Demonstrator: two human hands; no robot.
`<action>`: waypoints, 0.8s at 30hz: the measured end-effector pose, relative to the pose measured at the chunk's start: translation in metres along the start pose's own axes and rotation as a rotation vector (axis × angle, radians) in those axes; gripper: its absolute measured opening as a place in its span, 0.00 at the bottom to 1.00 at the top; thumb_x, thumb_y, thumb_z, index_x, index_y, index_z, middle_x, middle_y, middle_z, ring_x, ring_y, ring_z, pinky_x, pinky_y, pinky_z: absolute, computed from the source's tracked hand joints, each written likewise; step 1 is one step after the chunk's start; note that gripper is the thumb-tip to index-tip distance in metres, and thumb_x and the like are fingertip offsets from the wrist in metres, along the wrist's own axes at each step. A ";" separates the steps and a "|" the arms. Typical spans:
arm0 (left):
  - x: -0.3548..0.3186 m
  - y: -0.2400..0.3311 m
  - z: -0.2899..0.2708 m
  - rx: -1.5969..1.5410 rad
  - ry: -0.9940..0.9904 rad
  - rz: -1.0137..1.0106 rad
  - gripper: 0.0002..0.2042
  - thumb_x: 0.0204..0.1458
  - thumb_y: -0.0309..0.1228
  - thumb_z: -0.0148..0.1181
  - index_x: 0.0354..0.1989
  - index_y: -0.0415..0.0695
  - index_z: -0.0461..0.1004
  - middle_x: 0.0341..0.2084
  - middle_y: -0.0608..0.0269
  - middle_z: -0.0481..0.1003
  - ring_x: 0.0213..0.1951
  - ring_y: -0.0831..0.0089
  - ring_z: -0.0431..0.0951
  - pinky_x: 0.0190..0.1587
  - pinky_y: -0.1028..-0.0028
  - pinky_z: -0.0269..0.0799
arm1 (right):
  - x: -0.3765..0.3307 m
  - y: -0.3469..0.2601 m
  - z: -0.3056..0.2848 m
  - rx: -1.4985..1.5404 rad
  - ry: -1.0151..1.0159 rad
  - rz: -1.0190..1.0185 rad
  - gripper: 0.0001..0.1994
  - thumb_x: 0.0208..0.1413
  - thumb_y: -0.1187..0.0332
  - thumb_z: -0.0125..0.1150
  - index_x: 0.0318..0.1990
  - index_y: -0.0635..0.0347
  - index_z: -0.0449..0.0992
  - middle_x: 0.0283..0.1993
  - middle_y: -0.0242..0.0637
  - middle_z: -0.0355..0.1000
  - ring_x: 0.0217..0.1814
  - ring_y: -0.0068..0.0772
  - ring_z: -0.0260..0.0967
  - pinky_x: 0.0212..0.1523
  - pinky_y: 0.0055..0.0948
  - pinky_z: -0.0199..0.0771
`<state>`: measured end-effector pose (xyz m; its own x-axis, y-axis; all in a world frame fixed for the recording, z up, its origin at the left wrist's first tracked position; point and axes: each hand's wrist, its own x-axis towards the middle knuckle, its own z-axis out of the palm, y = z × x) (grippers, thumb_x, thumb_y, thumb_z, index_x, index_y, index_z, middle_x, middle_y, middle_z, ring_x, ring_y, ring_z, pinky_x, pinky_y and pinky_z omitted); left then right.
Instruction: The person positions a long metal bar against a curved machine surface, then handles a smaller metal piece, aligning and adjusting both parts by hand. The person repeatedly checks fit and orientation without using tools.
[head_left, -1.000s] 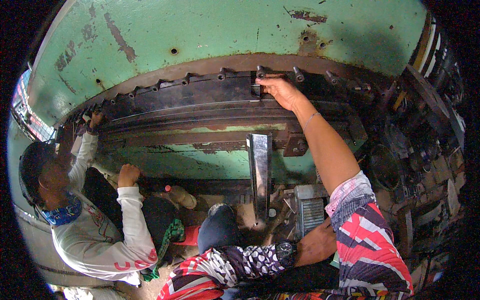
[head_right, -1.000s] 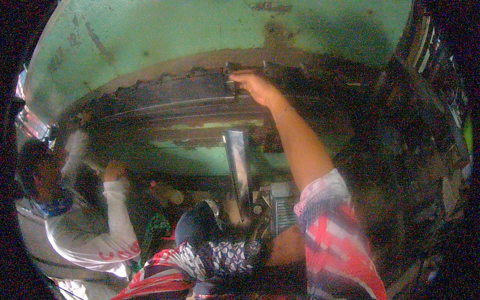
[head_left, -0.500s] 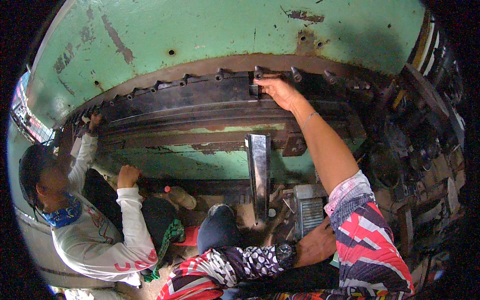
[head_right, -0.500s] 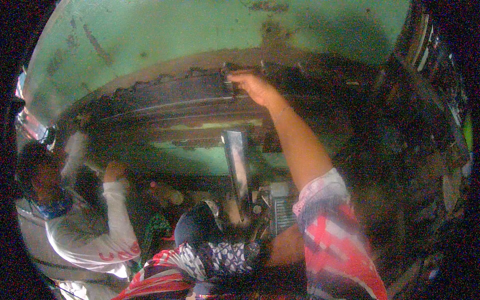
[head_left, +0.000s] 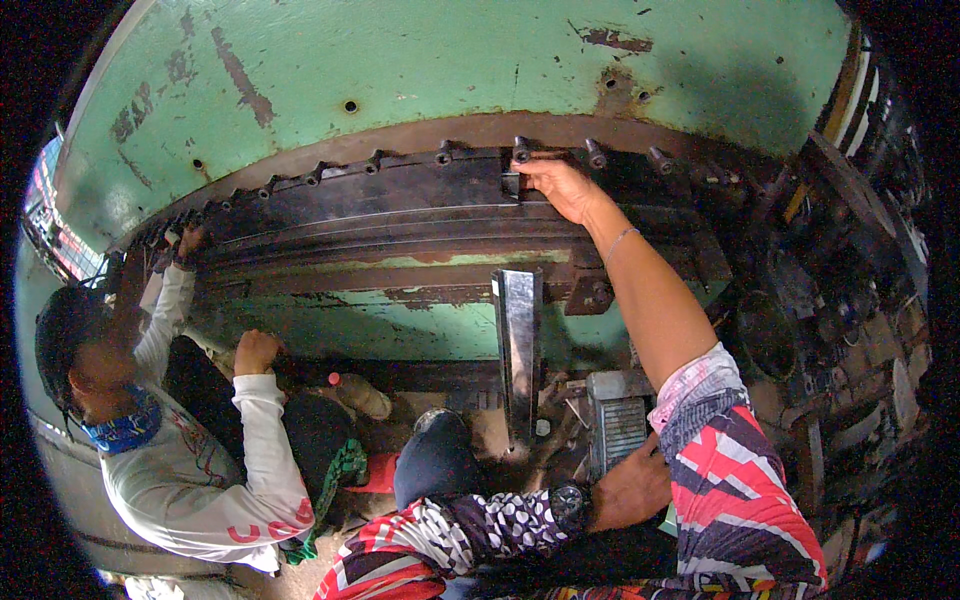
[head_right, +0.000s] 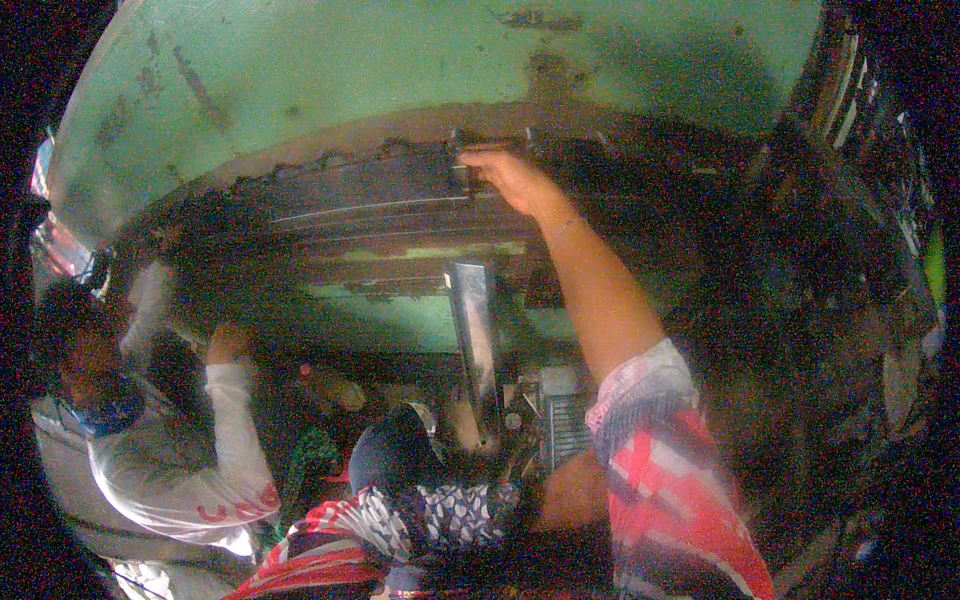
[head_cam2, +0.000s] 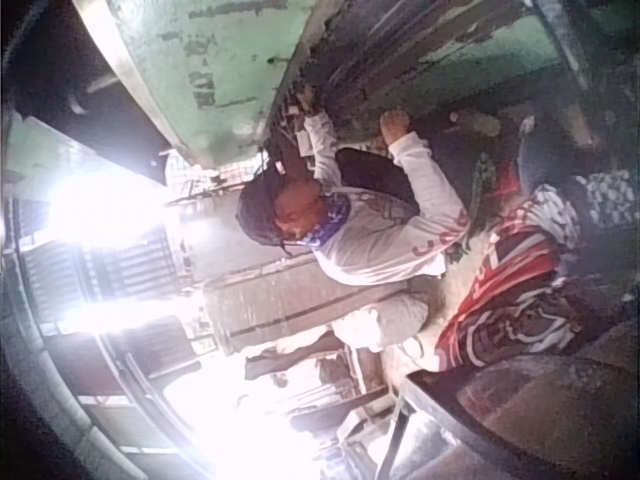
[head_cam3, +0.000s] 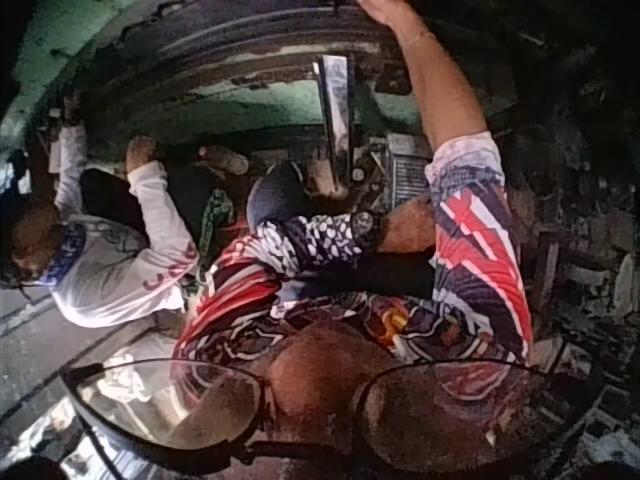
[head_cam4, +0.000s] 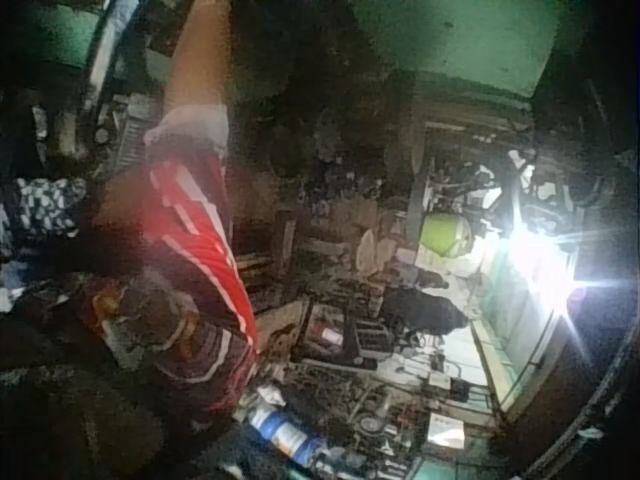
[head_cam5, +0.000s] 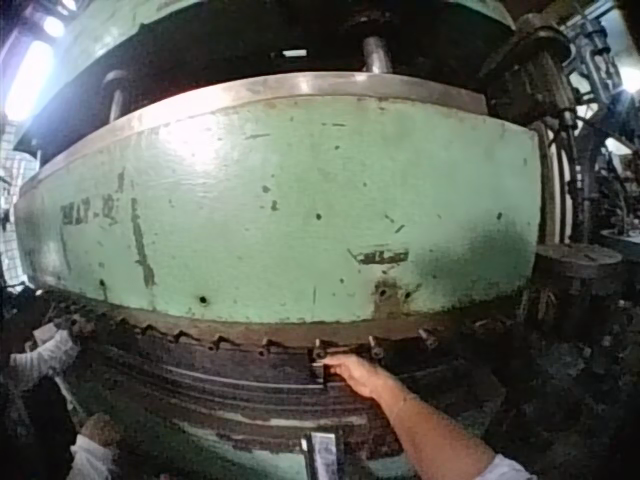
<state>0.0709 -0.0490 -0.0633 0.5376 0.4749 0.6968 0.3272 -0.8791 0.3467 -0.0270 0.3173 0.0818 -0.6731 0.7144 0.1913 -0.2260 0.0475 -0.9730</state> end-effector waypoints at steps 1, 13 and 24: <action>-0.001 -0.001 0.000 0.005 0.005 -0.003 0.18 0.46 0.33 0.59 0.47 0.42 0.80 0.48 0.55 0.80 0.62 0.53 0.73 0.75 0.40 0.46 | -0.001 0.000 0.002 -0.008 0.007 -0.002 0.11 0.61 0.60 0.68 0.47 0.52 0.80 0.48 0.27 0.79 0.53 0.27 0.72 0.60 0.33 0.66; 0.009 -0.006 -0.005 0.172 -0.068 -0.136 0.26 0.47 0.38 0.63 0.58 0.45 0.75 0.61 0.53 0.71 0.70 0.53 0.61 0.76 0.35 0.34 | 0.005 0.017 -0.036 0.015 0.069 -0.022 0.15 0.62 0.63 0.67 0.52 0.62 0.81 0.55 0.35 0.79 0.60 0.33 0.72 0.65 0.38 0.65; 0.002 -0.065 -0.030 0.477 -0.027 -0.241 0.65 0.30 0.59 0.77 0.79 0.45 0.50 0.79 0.44 0.46 0.80 0.47 0.38 0.74 0.30 0.22 | 0.014 0.016 -0.077 -0.345 0.018 -0.170 0.20 0.68 0.70 0.53 0.65 0.60 0.75 0.55 0.34 0.78 0.50 0.27 0.71 0.55 0.29 0.71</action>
<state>0.0271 0.0082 -0.0652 0.4214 0.6676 0.6138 0.7575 -0.6313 0.1665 0.0143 0.3816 0.0588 -0.6329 0.6882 0.3547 -0.0813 0.3966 -0.9144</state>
